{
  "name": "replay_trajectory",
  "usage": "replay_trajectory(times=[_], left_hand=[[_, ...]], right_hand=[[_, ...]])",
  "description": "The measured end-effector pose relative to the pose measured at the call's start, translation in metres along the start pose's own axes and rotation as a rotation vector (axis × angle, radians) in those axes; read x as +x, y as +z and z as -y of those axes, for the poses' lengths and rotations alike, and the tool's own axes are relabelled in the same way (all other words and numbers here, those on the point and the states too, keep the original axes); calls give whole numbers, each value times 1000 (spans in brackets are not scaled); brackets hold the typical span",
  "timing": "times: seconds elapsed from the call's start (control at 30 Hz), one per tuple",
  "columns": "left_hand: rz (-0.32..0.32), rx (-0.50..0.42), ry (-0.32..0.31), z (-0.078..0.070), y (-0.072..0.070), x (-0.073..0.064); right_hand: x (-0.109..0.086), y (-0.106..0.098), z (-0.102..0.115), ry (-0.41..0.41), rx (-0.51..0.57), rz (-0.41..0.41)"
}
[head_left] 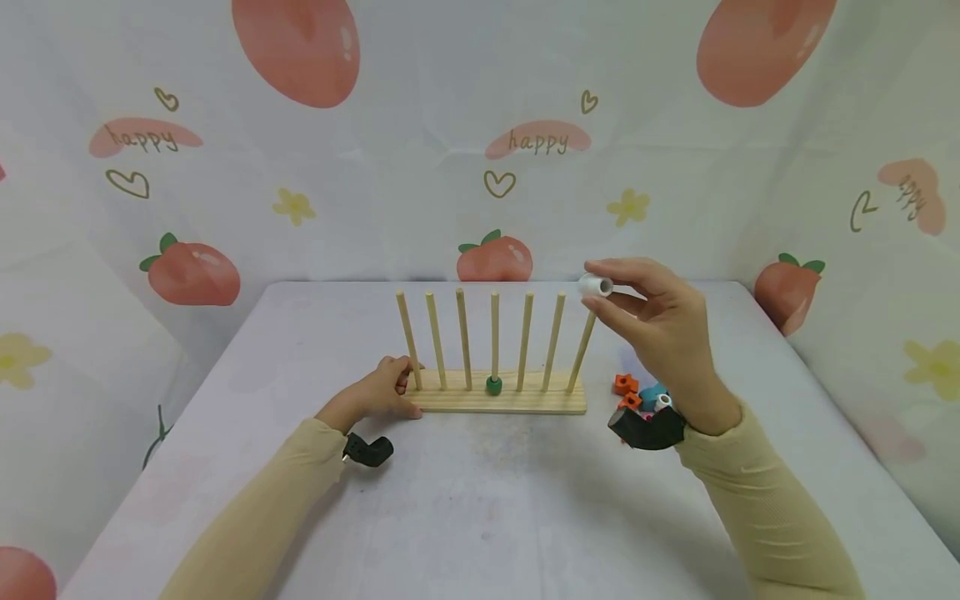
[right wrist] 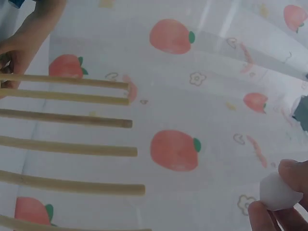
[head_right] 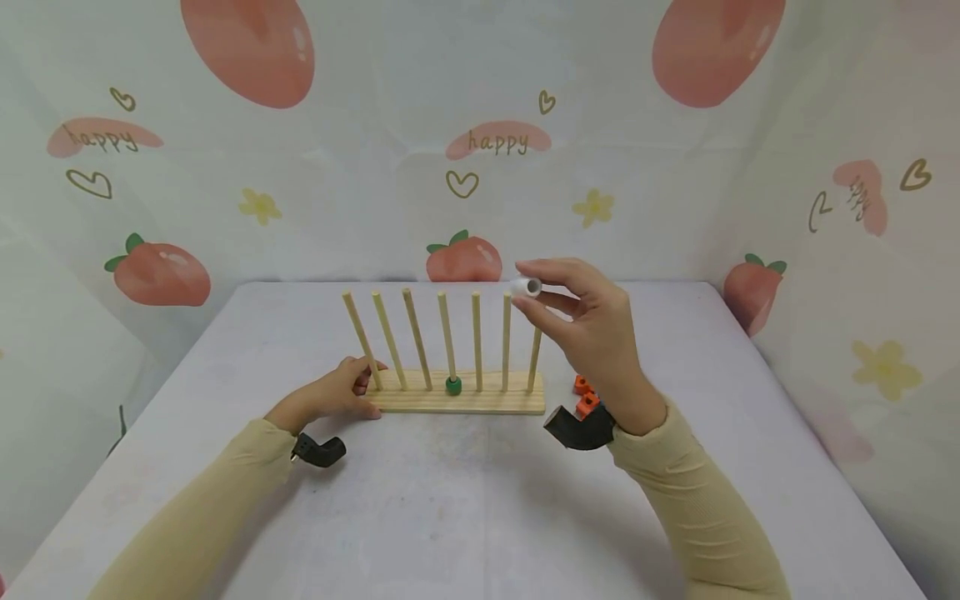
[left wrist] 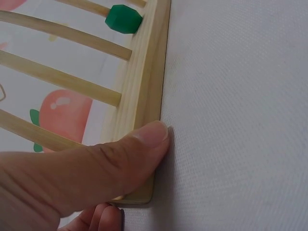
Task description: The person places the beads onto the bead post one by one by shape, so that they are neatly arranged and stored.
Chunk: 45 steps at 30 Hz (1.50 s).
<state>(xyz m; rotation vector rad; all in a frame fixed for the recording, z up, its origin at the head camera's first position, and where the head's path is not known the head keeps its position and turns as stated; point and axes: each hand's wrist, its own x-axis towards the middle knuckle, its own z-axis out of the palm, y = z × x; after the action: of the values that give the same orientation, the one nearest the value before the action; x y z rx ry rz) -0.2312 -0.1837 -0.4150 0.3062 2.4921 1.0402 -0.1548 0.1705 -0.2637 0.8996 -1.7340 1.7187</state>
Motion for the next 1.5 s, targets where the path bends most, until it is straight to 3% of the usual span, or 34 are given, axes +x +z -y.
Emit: replay_trajectory(times=[0.2, 0.37, 0.67, 0.87, 1.2, 1.5], left_hand=[[1, 5, 5, 1, 0, 0], [2, -3, 18, 0, 0, -1], [1, 7, 23, 1, 1, 0], [4, 15, 12, 1, 0, 1], [3, 19, 7, -2, 0, 0], [2, 24, 23, 1, 0, 1]], right_hand=[[7, 8, 1, -16, 3, -28], [13, 13, 3, -16, 77, -63], [16, 26, 0, -24, 129, -48], [17, 33, -8, -42, 83, -23], [20, 42, -26, -55, 14, -51], [24, 50, -43, -42, -88, 15]])
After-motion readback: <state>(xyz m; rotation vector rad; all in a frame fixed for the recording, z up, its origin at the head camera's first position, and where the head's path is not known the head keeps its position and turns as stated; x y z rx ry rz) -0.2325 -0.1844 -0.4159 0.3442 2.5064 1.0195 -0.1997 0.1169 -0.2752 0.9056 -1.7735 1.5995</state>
